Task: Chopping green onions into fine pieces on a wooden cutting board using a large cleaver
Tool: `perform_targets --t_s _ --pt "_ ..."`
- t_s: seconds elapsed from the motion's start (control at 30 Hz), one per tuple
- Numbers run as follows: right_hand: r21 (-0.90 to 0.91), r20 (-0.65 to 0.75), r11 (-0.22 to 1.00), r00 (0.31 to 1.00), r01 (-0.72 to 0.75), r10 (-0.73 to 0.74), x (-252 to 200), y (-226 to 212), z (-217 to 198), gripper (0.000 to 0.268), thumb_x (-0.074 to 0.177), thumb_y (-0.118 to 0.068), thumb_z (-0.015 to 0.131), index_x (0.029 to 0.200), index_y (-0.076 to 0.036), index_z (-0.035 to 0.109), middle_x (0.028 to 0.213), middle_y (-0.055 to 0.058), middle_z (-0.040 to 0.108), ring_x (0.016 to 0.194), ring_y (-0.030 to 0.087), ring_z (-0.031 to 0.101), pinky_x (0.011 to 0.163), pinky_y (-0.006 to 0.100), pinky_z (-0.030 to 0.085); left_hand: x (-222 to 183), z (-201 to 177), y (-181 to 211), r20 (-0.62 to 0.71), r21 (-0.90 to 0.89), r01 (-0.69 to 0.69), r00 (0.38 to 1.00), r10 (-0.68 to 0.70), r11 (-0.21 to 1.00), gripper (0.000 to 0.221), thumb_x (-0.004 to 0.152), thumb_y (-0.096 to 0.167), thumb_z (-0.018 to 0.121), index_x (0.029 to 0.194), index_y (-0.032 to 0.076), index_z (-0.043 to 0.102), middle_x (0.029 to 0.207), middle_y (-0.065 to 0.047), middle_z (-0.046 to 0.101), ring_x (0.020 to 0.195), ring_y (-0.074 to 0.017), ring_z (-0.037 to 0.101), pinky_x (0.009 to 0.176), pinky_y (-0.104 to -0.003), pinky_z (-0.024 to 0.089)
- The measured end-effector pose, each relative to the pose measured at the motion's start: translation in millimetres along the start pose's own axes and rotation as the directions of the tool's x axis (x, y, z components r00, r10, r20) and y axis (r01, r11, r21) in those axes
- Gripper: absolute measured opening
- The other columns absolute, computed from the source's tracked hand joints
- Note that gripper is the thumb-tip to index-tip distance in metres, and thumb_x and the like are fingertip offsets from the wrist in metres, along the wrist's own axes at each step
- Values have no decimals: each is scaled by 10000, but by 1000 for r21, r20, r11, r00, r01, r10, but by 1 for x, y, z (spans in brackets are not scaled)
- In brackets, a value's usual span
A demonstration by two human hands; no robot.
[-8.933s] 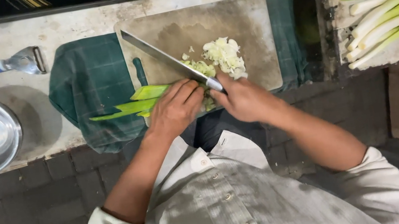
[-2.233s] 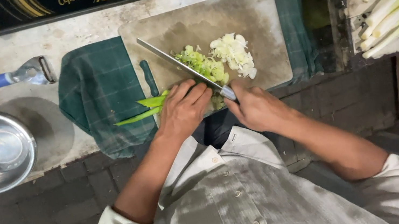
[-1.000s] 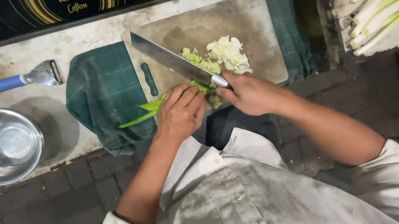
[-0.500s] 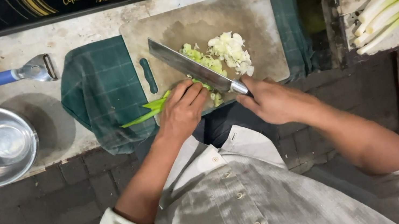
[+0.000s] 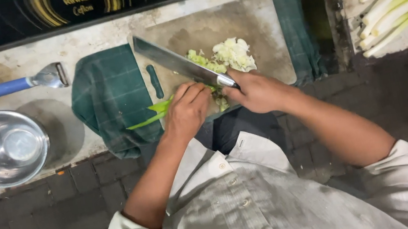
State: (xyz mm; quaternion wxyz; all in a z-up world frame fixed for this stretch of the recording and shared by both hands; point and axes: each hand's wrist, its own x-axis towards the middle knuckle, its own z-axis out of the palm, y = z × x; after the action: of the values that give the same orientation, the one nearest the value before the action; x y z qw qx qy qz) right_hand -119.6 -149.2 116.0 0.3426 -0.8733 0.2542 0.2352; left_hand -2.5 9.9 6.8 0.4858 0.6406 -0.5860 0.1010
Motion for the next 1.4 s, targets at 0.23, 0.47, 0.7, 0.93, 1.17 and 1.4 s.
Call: perform_targets --t_s 0.23,0.47,0.7,0.93,1.17,1.4 --pt "-43 127 999 992 -20 25 -33 -25 -41 392 1027 -271 360 1238 32 490 789 308 639 696 451 666 556 557 515 3 1 3 -4 65 -28 1000 29 997 90 949 29 613 941 21 702 899 -112 640 847 -277 626 815 -373 564" --pt "-113 141 983 977 -143 158 -46 -22 -24 376 987 -329 428 1205 -29 488 782 286 663 730 447 705 549 506 550 -1 3 2 -14 94 -53 998 55 994 90 956 64 624 945 17 700 912 -125 633 871 -308 641 815 -377 570" --pt "-121 -86 993 996 -4 -6 -9 14 32 345 973 -351 477 1136 -47 500 797 283 660 759 486 683 591 534 553 0 1 4 24 108 -30 999 28 994 98 942 68 613 921 63 708 911 -83 632 880 -275 637 799 -356 561" --pt "32 -95 995 992 91 -88 4 12 11 297 977 -325 495 1035 -35 499 799 291 661 764 479 679 568 514 531 14 -13 15 -1 24 -50 999 50 998 55 897 39 654 869 11 692 863 -108 632 818 -279 634 798 -363 560" --pt "3 55 1000 998 31 -31 -26 -13 -25 305 999 -281 431 1077 -2 524 811 323 651 775 487 679 593 546 534 4 -8 16 19 116 32 999 -34 993 129 953 75 605 899 75 722 891 -56 655 875 -251 621 833 -363 507" --pt "-22 157 994 982 -106 108 -49 -16 -25 332 985 -317 441 1090 -14 527 861 310 668 859 469 695 640 544 549 -7 1 14 -2 133 96 995 -97 986 123 963 96 617 928 118 732 928 -29 677 907 -240 631 760 -336 486"
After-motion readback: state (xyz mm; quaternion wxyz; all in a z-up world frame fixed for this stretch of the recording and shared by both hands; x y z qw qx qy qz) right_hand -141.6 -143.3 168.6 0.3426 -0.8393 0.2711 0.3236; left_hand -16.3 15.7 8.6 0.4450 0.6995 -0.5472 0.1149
